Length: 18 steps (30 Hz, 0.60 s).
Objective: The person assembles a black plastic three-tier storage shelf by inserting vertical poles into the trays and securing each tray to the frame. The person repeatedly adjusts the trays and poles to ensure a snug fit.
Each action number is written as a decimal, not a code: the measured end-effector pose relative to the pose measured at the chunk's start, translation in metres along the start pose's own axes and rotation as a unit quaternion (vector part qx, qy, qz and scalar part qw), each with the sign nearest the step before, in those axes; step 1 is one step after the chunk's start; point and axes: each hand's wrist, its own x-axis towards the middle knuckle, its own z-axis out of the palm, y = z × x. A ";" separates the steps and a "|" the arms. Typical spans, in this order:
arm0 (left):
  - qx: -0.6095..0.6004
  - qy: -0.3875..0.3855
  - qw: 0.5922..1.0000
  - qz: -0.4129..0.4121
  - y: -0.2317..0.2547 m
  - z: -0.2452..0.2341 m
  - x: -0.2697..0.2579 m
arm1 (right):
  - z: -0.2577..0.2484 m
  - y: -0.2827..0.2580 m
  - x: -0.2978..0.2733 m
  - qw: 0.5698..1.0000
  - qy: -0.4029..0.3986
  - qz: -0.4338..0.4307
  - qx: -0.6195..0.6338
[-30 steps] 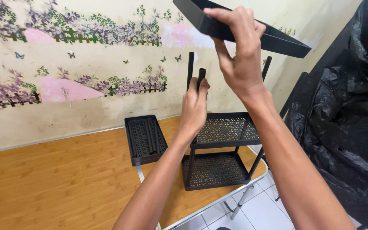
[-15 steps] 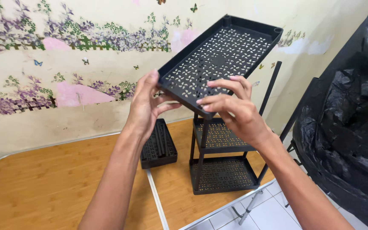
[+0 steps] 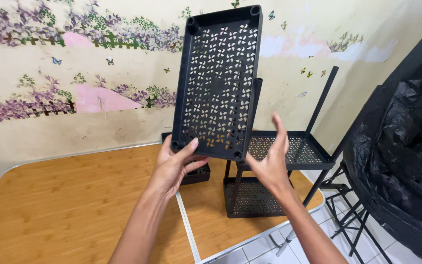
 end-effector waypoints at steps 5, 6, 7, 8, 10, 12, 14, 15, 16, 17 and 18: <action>-0.033 0.010 0.999 0.001 -0.023 -0.007 -0.010 | 0.020 0.030 -0.051 0.966 -0.150 0.040 -0.206; -0.042 0.012 0.999 -0.002 -0.027 -0.008 -0.011 | 0.020 0.037 -0.055 0.969 -0.142 0.038 -0.198; -0.042 0.020 0.999 -0.008 -0.031 -0.010 -0.010 | 0.020 0.044 -0.057 0.972 -0.134 0.034 -0.190; -0.042 0.028 0.999 -0.013 -0.036 -0.011 -0.009 | 0.021 0.049 -0.057 0.975 -0.126 0.031 -0.183; -0.048 0.047 0.997 -0.031 -0.045 -0.014 -0.010 | 0.021 0.058 -0.057 0.975 -0.124 0.015 -0.184; -0.062 0.060 0.995 -0.050 -0.053 -0.016 -0.006 | 0.020 0.066 -0.053 0.975 -0.126 0.011 -0.182; -0.080 0.055 0.994 -0.053 -0.064 -0.018 -0.004 | 0.018 0.075 -0.052 0.975 -0.134 0.023 -0.175; -0.087 0.052 0.993 -0.055 -0.068 -0.019 -0.003 | 0.016 0.080 -0.051 0.974 -0.135 0.017 -0.181; -0.087 0.054 0.993 -0.057 -0.072 -0.021 -0.003 | 0.013 0.086 -0.050 0.973 -0.135 0.010 -0.187; -0.087 0.057 0.993 -0.060 -0.075 -0.022 -0.003 | 0.011 0.091 -0.048 0.972 -0.136 0.003 -0.193; -0.088 0.060 0.992 -0.063 -0.078 -0.024 -0.003 | 0.009 0.097 -0.046 0.969 -0.142 0.010 -0.200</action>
